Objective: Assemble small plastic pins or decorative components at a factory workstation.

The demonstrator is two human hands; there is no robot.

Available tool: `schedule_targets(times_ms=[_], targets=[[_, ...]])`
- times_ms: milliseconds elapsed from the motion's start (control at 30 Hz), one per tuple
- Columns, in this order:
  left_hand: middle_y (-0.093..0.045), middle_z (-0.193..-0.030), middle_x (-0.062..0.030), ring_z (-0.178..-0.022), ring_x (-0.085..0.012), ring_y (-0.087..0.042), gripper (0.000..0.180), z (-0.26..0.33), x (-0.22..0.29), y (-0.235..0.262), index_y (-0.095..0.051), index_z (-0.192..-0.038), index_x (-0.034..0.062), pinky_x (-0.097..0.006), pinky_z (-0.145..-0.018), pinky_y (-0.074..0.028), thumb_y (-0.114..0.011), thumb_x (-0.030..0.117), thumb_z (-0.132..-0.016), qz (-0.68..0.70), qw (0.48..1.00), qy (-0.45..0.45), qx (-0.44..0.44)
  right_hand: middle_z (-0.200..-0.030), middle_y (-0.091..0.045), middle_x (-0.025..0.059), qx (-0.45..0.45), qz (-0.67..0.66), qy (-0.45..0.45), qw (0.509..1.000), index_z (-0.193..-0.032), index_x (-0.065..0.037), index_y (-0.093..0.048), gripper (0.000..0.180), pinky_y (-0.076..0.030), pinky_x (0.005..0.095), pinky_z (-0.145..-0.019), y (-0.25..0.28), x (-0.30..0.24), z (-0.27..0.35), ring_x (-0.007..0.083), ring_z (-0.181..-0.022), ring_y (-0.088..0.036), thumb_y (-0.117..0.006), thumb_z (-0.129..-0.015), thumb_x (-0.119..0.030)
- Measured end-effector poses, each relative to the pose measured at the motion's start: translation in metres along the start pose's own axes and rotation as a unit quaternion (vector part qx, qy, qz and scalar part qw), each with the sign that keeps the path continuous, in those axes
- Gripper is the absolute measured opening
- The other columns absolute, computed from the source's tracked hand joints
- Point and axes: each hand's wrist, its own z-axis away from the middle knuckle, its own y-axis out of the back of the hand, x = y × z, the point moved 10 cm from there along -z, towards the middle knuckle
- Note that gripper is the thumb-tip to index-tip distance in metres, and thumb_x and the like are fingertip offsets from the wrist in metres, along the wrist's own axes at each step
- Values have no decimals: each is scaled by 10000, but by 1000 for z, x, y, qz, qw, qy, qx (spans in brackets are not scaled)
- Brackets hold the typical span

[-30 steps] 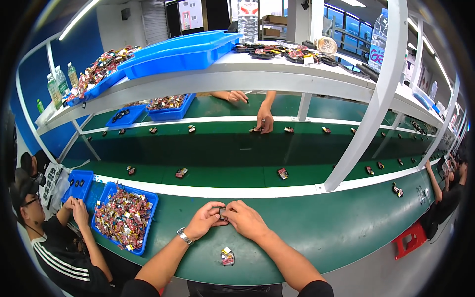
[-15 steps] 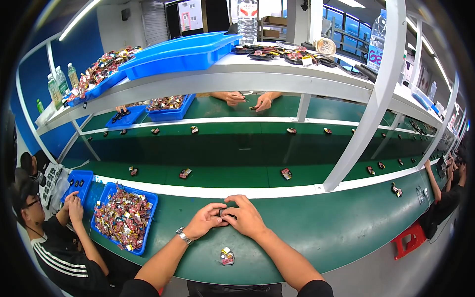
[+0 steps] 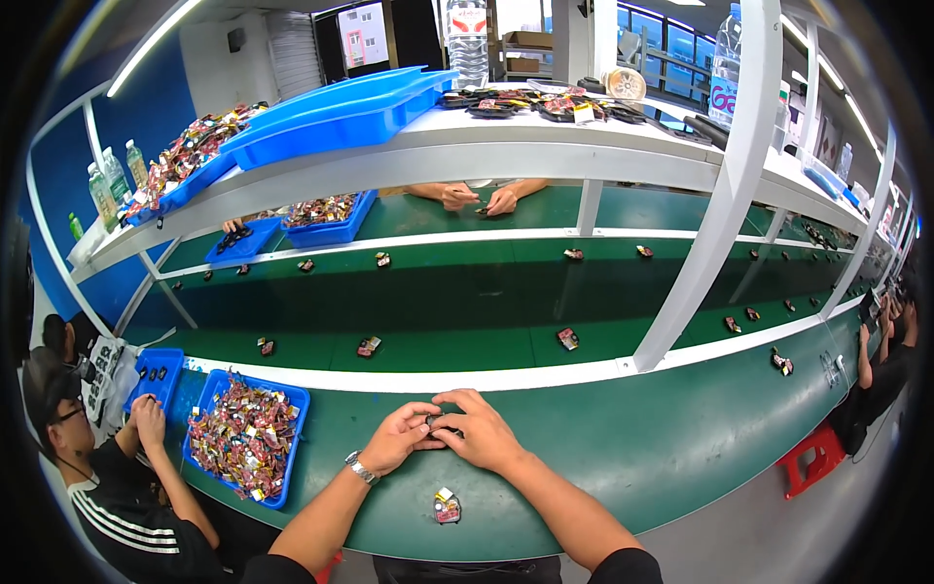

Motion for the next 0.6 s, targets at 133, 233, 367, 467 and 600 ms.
schedule_targets(times_ms=[133, 233, 367, 467, 600], targets=[[-582, -1195, -122, -1108, -222, -618, 299, 1, 4, -2, -452, -1301, 38, -398, -981, -541, -489, 70, -1006, 38, 999, -15, 5, -1236, -607, 64, 22, -46, -26, 998, -937, -100, -745, 129, -480, 376, -959, 2, 8, 1, 274, -1168, -549, -733, -813, -131], [-587, -1156, -111, -1096, -227, -621, 251, 2, 6, -2, -478, -1239, 42, -432, -969, -551, -521, 74, -994, 53, 998, -39, 3, -1254, -602, 70, 16, -140, -51, 989, -948, -88, -738, 127, -470, 370, -960, -4, 25, 2, 257, -1168, -554, -722, -833, -139], [-584, -1145, -122, -1098, -239, -619, 182, 2, 5, 0, -495, -1161, 32, -458, -948, -564, -534, 62, -987, 35, 998, -55, 5, -1316, -554, 108, -21, -265, -85, 960, -978, -50, -727, 120, -479, 333, -926, -15, 37, 3, 193, -1145, -557, -686, -882, -109], [-594, -1115, -126, -1080, -229, -625, 155, 3, 7, 1, -501, -1146, 13, -409, -948, -566, -507, 68, -1002, 27, 997, -72, 0, -1336, -542, 115, -57, -329, -139, 932, -1002, -43, -719, 158, -480, 340, -923, -23, 43, 5, 195, -1158, -561, -675, -902, -158], [-592, -1103, -114, -1067, -222, -626, 146, 3, 7, 0, -512, -1127, 9, -406, -940, -571, -520, 76, -998, 11, 998, -67, -5, -1352, -525, 120, -68, -332, -140, 930, -1011, -35, -714, 168, -488, 332, -903, -22, 44, 4, 191, -1147, -564, -666, -914, -163]])
